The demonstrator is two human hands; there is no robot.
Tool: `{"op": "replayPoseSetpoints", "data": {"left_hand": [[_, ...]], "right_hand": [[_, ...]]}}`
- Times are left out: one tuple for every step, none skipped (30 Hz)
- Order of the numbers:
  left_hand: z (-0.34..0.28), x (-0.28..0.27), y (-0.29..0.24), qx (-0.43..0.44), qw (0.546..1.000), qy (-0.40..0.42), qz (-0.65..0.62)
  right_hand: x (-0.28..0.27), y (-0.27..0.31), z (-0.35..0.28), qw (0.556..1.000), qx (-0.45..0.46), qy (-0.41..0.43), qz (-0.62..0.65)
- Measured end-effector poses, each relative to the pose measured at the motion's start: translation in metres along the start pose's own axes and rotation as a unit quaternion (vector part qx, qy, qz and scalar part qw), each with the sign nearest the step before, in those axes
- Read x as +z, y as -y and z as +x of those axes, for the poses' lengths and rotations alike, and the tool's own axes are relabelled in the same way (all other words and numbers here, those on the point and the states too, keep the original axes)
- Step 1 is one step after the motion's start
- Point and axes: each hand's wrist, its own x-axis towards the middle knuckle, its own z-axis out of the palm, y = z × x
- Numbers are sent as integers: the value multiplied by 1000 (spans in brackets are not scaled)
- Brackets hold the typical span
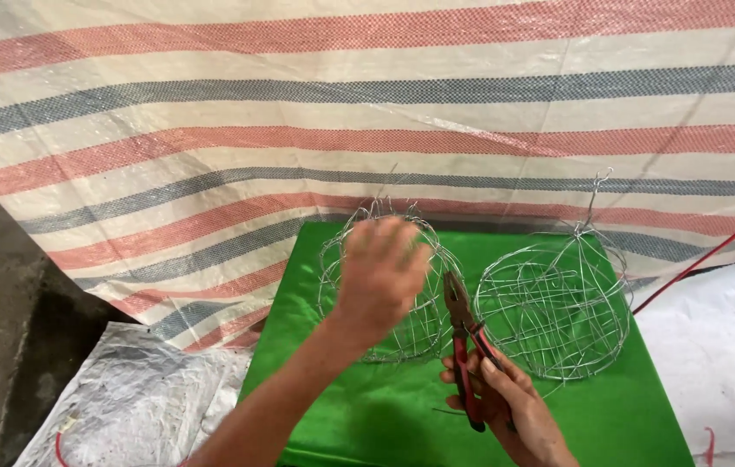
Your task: Assembling and shaping wire mesh structures using pliers to cut and trim wires.
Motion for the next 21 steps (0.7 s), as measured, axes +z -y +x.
{"op": "replayPoseSetpoints", "data": {"left_hand": [[-7,-2,4,-79,996,-39,-21],[-13,-1,6,-78,996,-37,-21],[-19,0,9,-150,985,-76,-35],[-25,2,11,-222,967,-115,-49],[-30,1,11,-222,967,-114,-48],[-36,0,12,-274,955,-81,-81],[-41,-1,12,-324,938,-48,-115],[-47,5,14,-325,938,-48,-114],[-52,12,15,-317,941,-7,-118],[-58,18,16,-309,943,34,-121],[-58,21,15,-310,942,33,-120],[-59,23,14,-325,936,45,-124],[-59,26,13,-340,930,56,-128],[-59,27,13,-341,930,54,-127],[-60,27,12,-348,924,18,-158],[-61,28,12,-354,916,-19,-190],[-61,29,15,-356,915,-20,-189],[-61,30,19,-337,915,-57,-215],[-62,32,22,-319,912,-93,-241],[-60,30,29,-321,911,-94,-241],[-59,28,34,-307,911,-101,-258]], "right_hand": [[-2,-2,1,1000,1,-4,8],[-7,-4,3,1000,3,-4,9],[-12,-6,4,1000,-2,9,11],[-16,-8,6,1000,-6,21,13],[-16,-9,5,1000,-5,22,13],[-16,-9,4,1000,-14,18,9],[-16,-9,3,1000,-23,13,5],[-17,-9,2,1000,-22,14,5],[-19,-8,1,1000,-29,6,7],[-20,-7,0,999,-35,-1,9],[-34,-15,7,999,-35,0,8],[-48,-22,15,995,-82,59,-3],[-63,-29,23,984,-128,121,-14],[-61,-28,21,984,-129,123,-15],[-60,-26,18,986,-127,109,-14],[-59,-25,15,987,-126,96,-12],[-61,-25,15,987,-125,96,-14],[-63,-26,16,985,-134,111,-12],[-65,-25,16,982,-143,124,-11],[-65,-23,15,982,-142,124,-13],[-65,-22,13,979,-153,136,-18]]}}
